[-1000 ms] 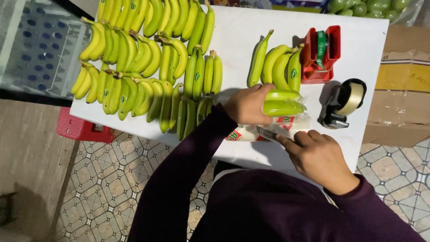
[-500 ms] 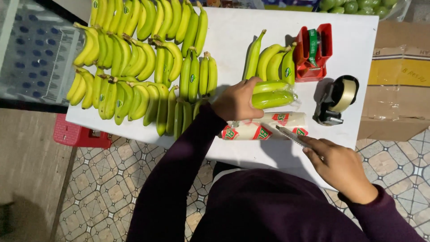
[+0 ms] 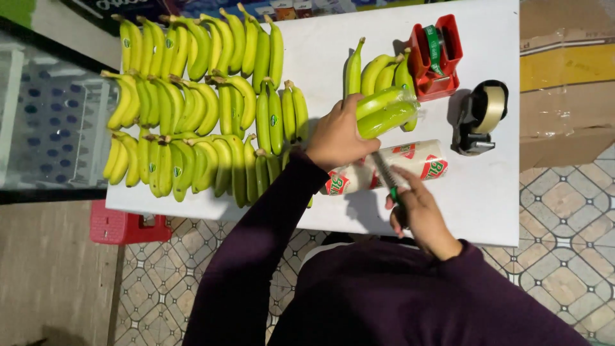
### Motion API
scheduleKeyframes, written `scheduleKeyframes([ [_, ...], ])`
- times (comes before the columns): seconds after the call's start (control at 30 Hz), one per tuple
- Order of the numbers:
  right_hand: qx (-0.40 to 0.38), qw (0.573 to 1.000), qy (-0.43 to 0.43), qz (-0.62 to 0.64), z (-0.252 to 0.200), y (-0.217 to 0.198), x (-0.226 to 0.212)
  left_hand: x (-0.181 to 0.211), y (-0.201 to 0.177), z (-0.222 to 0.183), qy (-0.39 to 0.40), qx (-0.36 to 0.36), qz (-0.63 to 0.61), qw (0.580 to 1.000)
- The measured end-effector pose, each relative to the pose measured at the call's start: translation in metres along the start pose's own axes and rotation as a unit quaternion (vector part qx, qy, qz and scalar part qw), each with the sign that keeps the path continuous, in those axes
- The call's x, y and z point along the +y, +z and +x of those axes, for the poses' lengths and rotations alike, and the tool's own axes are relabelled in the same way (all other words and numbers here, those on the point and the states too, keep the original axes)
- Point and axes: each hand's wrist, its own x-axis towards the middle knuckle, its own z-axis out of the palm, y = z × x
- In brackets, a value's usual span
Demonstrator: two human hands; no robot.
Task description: Wrapping bunches of green bananas in plastic bags and sealing them with a tape dispenser on a table.
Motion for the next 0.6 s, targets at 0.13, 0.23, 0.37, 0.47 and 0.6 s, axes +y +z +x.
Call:
scheduleKeyframes([
  [0.13, -0.011, 0.999, 0.037, -0.026, -0.030, 0.007, 0.025, -0.005, -0.006, -0.001, 0.028, 0.030, -0.020, 0.999],
  [0.23, 0.049, 0.999, -0.012, -0.018, -0.024, 0.017, 0.022, -0.014, -0.008, 0.000, 0.060, 0.061, -0.018, 0.996],
  [0.37, 0.072, 0.994, -0.066, 0.056, -0.021, 0.062, 0.043, -0.014, -0.010, 0.000, 0.069, 0.071, -0.026, 0.995],
  [0.47, 0.052, 0.994, -0.055, 0.081, -0.039, 0.078, 0.068, -0.015, -0.022, 0.000, 0.077, 0.087, -0.023, 0.993],
  [0.6, 0.106, 0.980, -0.127, 0.106, -0.023, 0.067, 0.056, -0.019, -0.031, -0.007, 0.083, 0.075, -0.014, 0.994],
])
